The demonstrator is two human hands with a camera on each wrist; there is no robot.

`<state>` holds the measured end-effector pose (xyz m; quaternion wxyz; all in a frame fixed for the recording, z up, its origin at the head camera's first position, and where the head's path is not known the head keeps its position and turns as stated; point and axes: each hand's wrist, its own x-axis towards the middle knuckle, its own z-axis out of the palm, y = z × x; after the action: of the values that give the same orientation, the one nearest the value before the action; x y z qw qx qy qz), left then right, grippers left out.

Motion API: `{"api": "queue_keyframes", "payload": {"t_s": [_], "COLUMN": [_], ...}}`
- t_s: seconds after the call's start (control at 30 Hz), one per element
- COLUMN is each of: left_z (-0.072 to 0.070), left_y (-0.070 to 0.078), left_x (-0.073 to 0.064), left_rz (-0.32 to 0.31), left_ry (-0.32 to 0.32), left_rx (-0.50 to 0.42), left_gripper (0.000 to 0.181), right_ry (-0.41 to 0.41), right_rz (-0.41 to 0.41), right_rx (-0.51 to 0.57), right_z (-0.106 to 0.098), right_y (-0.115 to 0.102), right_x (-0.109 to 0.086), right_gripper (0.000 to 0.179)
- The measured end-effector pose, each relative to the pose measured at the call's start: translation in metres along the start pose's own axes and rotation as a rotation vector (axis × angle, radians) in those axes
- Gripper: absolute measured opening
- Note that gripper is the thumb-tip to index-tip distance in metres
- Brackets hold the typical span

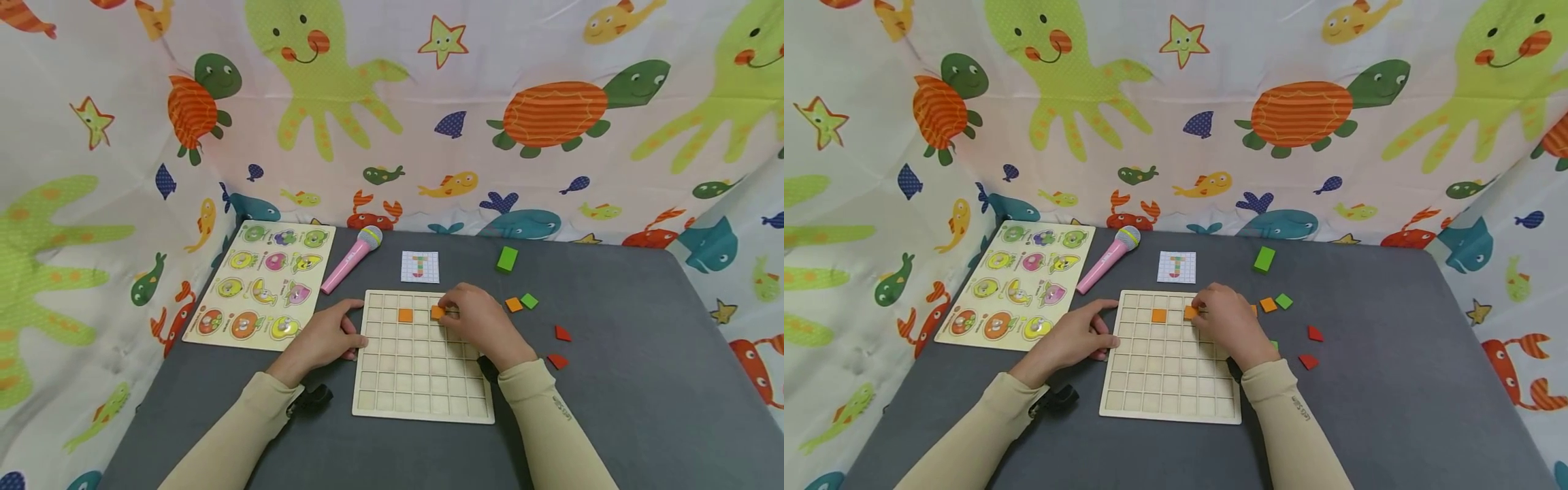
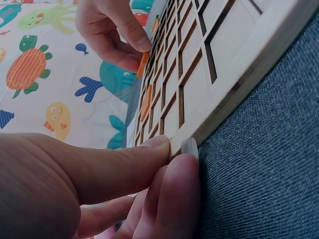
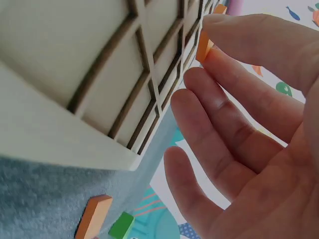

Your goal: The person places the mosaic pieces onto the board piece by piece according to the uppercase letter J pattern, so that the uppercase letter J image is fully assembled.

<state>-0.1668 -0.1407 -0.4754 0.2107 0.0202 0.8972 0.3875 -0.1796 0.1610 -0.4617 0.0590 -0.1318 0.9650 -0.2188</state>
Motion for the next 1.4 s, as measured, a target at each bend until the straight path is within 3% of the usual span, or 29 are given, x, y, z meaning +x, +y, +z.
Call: {"api": "queue_keyframes", "payload": {"t_s": [0.27, 1.4], "left_z": [0.0001, 0.0000], "left_y": [0.0004, -0.0013], "left_x": [-0.0016, 0.0021], "left_rz": [0.006, -0.012], "left_ry": [0.011, -0.016], "left_rx": [0.007, 0.016], "left_gripper": [0.076, 0.077], "right_ry": [0.004, -0.019], "right_rz": [-0.010, -0.008], "right_rx": [-0.038, -0.028], "right_z": [0.0053, 0.0058], "right_y": [-0.0022, -0.0015], "right_x": [-0.0001, -0.0002], "right_gripper": [0.016, 0.018]}}
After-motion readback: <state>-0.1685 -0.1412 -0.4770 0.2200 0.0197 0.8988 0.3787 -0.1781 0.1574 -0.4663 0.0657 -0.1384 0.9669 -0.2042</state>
